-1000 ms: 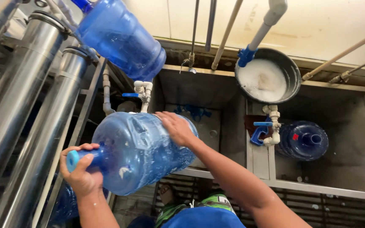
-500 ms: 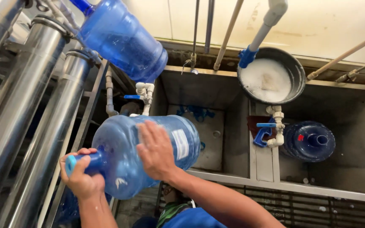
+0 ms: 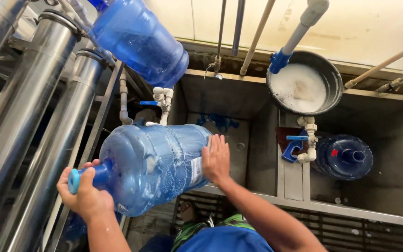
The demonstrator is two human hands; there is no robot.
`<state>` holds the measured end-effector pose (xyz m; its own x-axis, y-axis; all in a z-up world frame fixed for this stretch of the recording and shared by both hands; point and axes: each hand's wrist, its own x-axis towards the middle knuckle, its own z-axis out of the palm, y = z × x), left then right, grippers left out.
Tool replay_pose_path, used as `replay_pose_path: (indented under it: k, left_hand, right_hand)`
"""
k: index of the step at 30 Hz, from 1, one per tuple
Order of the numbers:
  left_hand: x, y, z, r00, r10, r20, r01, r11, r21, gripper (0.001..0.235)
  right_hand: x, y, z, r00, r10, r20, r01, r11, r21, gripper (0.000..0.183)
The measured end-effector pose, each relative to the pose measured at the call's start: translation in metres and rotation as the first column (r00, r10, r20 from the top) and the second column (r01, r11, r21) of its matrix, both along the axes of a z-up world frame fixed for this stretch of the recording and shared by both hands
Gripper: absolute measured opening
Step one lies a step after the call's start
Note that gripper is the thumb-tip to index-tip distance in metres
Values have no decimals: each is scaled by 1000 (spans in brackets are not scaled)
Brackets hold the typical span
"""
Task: Washing large plastic water jugs using a soapy sponge in a water production facility.
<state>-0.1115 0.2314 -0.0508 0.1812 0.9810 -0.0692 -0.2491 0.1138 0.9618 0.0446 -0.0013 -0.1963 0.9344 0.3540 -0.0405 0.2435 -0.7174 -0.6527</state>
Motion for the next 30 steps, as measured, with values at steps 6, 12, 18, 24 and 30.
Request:
replay_pose_path:
  k: [6,12,18,24,30]
  left_hand:
    - [19,-21,16,975,221,2,-221,975,24,30]
    - [-12,-21,3,978,-210,-1,203,943,263,36]
    - [-22,-9,7,992,-75,-97,85,992,97,40]
    - [-5,-12,0,992,126,-11,-124,987,104,41]
    - [8,-23,8,977,213,11,-213,971,105,32]
  right_hand:
    - [-65,54,111,992,92,-81,-45,887,460,75]
    - [-13,79,150,850,465,246,-526,727,442,58]
    - [57,29,8,938,331,-98,-303,926,225,63]
    - [-33,22,0,995,-96,-41,104,962,254,73]
    - [-110,66,121,945,137,297,-262,861,435,63]
